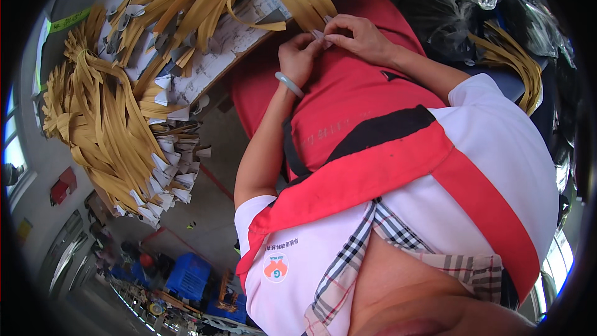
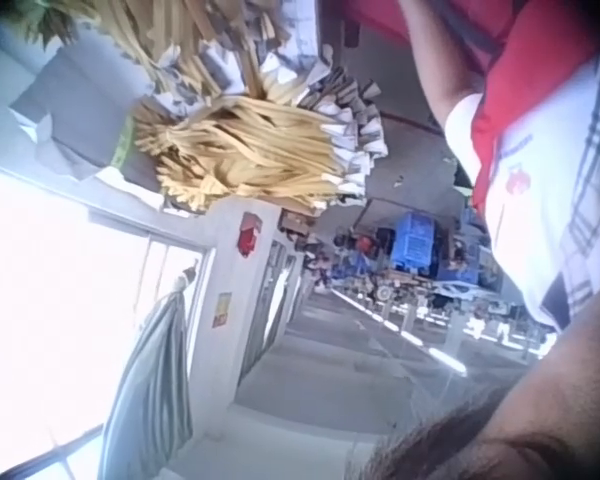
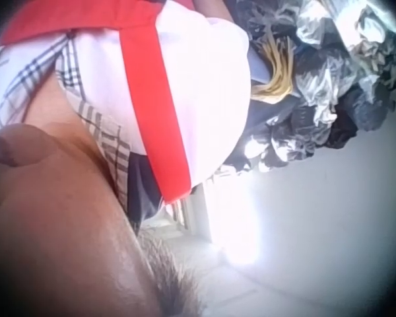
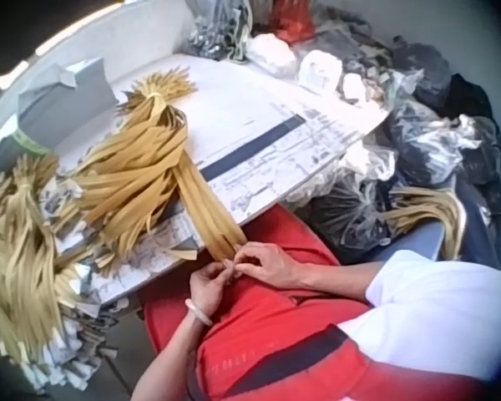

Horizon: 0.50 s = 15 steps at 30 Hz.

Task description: Assembling small metal components onto the ends of yellow fabric straps.

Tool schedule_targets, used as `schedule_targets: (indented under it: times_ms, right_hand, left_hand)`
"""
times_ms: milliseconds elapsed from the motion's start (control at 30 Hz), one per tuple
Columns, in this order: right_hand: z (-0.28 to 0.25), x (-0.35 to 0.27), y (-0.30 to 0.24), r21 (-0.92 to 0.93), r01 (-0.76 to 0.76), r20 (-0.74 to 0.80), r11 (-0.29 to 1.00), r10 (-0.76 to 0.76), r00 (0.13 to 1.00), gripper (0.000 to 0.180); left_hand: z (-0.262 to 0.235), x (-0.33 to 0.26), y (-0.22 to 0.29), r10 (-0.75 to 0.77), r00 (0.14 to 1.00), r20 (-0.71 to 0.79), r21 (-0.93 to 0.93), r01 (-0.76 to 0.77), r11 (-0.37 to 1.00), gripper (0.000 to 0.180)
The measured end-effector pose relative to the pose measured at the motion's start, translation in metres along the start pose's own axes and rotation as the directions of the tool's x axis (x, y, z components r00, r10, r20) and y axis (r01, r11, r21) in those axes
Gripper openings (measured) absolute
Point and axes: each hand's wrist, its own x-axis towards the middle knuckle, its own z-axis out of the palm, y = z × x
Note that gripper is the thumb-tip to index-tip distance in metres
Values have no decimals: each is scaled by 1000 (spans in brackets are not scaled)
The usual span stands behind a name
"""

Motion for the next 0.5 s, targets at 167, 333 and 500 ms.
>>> schedule_targets:
  times_ms: [167, 333, 500]
  right_hand:
    - [-3, -8, -20, 215, -60, -80, 975, 79, 994, 16]
    - [-3, 0, -36, 80, 330, -27, 941, -329, 944, 21]
    - [0, 0, -52, 507, -98, 114, 857, 47, 992, 25]
  left_hand:
    - [-15, -17, 19, -205, 946, 253, -541, 314, 780, 19]
    - [-16, -32, 30, -154, 918, 365, -626, 364, 690, 16]
    - [-19, -38, 40, -48, 910, 412, -731, 362, 578, 15]
